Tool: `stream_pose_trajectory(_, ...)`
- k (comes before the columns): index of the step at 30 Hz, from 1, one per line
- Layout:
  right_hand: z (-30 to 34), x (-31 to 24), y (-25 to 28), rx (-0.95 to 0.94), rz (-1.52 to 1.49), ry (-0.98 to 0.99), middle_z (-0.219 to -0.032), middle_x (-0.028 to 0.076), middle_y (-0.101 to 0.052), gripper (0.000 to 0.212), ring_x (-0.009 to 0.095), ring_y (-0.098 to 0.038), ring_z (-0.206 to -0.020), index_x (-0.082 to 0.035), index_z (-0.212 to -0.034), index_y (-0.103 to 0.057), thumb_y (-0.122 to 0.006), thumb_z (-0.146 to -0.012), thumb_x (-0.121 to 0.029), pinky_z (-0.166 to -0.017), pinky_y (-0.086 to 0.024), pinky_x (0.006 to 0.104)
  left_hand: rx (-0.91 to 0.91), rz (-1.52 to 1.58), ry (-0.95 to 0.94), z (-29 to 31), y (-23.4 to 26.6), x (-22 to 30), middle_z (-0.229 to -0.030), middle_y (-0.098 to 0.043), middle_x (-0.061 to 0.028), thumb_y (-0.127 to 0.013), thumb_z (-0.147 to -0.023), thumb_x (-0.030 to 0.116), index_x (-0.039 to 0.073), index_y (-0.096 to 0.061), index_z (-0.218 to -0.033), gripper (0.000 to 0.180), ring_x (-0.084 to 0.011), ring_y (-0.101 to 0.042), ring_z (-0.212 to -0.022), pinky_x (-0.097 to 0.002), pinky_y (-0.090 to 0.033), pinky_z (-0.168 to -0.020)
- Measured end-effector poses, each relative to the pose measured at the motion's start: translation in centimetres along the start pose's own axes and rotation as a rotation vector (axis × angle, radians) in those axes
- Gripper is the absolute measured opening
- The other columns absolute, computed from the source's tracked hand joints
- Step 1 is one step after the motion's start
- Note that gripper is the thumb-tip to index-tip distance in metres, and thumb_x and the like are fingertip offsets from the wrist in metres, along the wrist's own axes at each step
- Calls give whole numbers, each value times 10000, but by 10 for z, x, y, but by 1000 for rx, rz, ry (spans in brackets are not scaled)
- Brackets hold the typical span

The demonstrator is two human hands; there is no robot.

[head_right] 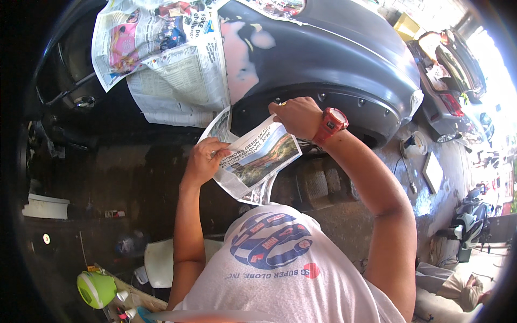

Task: The person retrieves newspaper sheets from the open trunk of a car, unfolds them, and tapes them to the front bumper and hood area using masking tape. The person repeatedly retrieves more sheets, aligns them, and secures them with tape to cover the car's front end.

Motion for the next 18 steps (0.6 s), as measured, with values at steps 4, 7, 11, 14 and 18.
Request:
stream_pose_trajectory(4, -3, -3, 3, 52, 7, 44, -838, 173, -773, 196, 411, -782, -891, -58, -1113, -684, -667, -1075, -250, -795, -573, 548, -7, 6, 54, 7, 4, 2, -868, -730, -136, -820, -964, 192, 14, -834, -1055, 201, -355, -708, -834, -446, -552, -763)
stream_pose_trajectory(7, -3, -14, 12, 84, 61, 72, -826, 163, -776, 162, 395, -789, -864, -45, -1066, -706, -676, -1032, -200, -762, -591, 534, -2, 35, 93, 12, 4, -2, -890, -744, -139, -818, -973, 212, 18, -834, -1065, 216, -356, -719, -851, -446, -558, -769)
stream_pose_trajectory(11, 11, -41, 31, 84, 224, 188, -802, 152, -779, 129, 363, -800, -806, -34, -993, -721, -692, -958, -154, -720, -615, 503, 42, 73, 192, 33, -12, -19, -972, -775, -160, -813, -995, 271, 40, -832, -1169, 290, -382, -739, -918, -455, -580, -817)
stream_pose_trajectory(14, 34, -64, 33, -11, 333, 310, -781, 144, -780, 138, 331, -810, -777, -21, -945, -717, -721, -912, -155, -691, -624, 448, -24, 99, 251, 49, -45, -24, -1133, -815, -201, -810, -1019, 279, 49, -771, -1364, 417, -382, -780, -1089, -422, -591, -965)
stream_pose_trajectory(18, 44, -88, 13, -162, 374, 386, -762, 110, -774, 161, 307, -812, -779, -14, -936, -714, -768, -862, -146, -675, -617, 413, 35, 86, 271, 39, -82, -8, -1503, -676, -209, -852, -979, 416, 69, -468, -1671, 865, -424, -636, -1387, -475, -469, -1205)
Point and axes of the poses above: each hand's wrist, its own z-axis away from the middle knuckle, its own y-axis out of the back of the hand, x = y × z, the point moved 4 cm from there along -z, towards the middle knuckle
